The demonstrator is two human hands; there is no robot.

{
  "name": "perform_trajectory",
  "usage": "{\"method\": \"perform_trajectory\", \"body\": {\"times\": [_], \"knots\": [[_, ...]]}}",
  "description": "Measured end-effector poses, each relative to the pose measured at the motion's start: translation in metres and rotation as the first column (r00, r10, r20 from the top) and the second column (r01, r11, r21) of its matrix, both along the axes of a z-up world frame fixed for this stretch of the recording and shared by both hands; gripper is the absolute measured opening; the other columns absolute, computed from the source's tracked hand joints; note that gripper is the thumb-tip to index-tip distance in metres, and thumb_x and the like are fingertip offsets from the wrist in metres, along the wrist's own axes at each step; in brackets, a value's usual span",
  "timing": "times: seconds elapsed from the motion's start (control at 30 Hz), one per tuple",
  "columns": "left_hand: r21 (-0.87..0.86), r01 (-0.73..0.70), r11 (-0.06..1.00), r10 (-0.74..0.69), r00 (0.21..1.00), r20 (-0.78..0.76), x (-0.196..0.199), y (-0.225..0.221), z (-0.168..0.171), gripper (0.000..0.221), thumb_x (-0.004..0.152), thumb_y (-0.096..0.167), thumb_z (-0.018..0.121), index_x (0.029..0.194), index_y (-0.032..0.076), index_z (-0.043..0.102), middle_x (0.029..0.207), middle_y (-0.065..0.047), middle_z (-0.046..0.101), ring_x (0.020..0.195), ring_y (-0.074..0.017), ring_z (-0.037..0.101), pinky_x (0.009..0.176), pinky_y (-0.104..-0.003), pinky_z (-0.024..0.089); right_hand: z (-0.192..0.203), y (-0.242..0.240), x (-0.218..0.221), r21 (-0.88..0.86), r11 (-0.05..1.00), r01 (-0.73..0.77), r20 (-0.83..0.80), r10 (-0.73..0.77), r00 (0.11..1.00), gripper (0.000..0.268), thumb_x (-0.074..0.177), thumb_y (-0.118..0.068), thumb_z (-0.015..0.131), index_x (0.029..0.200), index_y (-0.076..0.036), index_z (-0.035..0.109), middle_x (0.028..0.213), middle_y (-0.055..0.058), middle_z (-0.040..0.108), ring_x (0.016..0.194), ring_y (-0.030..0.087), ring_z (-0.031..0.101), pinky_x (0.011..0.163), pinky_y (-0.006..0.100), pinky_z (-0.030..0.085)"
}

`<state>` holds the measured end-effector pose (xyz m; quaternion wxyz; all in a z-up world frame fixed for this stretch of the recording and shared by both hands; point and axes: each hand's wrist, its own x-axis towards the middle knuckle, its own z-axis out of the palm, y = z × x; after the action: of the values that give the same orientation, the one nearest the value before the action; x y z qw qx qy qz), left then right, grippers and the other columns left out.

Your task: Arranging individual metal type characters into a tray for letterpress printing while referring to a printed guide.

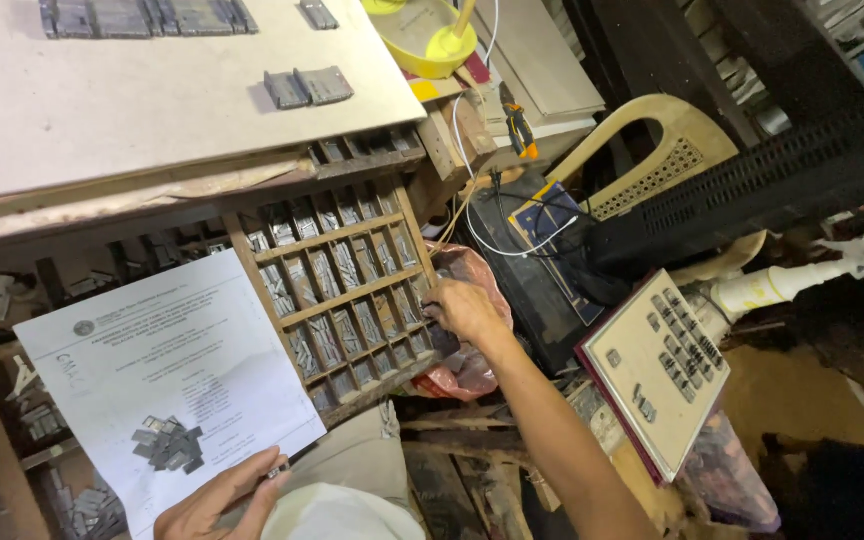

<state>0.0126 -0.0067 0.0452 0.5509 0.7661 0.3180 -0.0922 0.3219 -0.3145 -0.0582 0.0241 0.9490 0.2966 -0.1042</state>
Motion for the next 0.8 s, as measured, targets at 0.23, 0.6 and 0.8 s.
{"method": "perform_trajectory", "body": {"times": [0.23,0.6,0.8], "knots": [[0.028,0.109,0.994,-0.102,0.976,-0.190,0.010,0.004,0.016,0.038,0.089,0.029,0.073,0.125,0.039,0.080,0.117,0.020,0.085,0.117,-0.0019,0.076,0.115,-0.024,0.058,0.013,0.019,0.011,0.086,0.994,-0.067,0.132,0.056,0.990,0.021,0.105,-0.015,0.053,0.121,-0.009,0.065,0.104,0.016,0.070,0.070,0.029,0.071,0.042,0.035,0.057],[0.065,0.096,0.993,-0.089,0.991,-0.102,0.001,-0.001,-0.002,0.035,0.088,0.030,0.073,0.121,0.037,0.082,0.114,0.018,0.085,0.112,-0.0031,0.078,0.109,-0.024,0.062,0.029,0.023,0.019,-0.315,0.899,-0.305,-0.044,0.307,0.951,0.012,0.091,0.004,0.070,0.090,-0.007,0.065,0.093,0.010,0.070,0.053,0.014,0.059,0.036,0.025,0.043],[0.035,-0.025,0.999,0.027,0.998,-0.059,0.002,-0.004,0.010,0.033,0.086,0.023,0.077,0.118,0.029,0.084,0.111,0.011,0.085,0.107,-0.0097,0.079,0.108,-0.026,0.061,0.036,0.023,0.022,-0.108,0.990,-0.095,-0.071,0.087,0.994,0.023,0.099,-0.010,0.050,0.080,-0.010,0.061,0.086,0.004,0.064,0.069,0.021,0.066,0.056,0.039,0.057]]}}
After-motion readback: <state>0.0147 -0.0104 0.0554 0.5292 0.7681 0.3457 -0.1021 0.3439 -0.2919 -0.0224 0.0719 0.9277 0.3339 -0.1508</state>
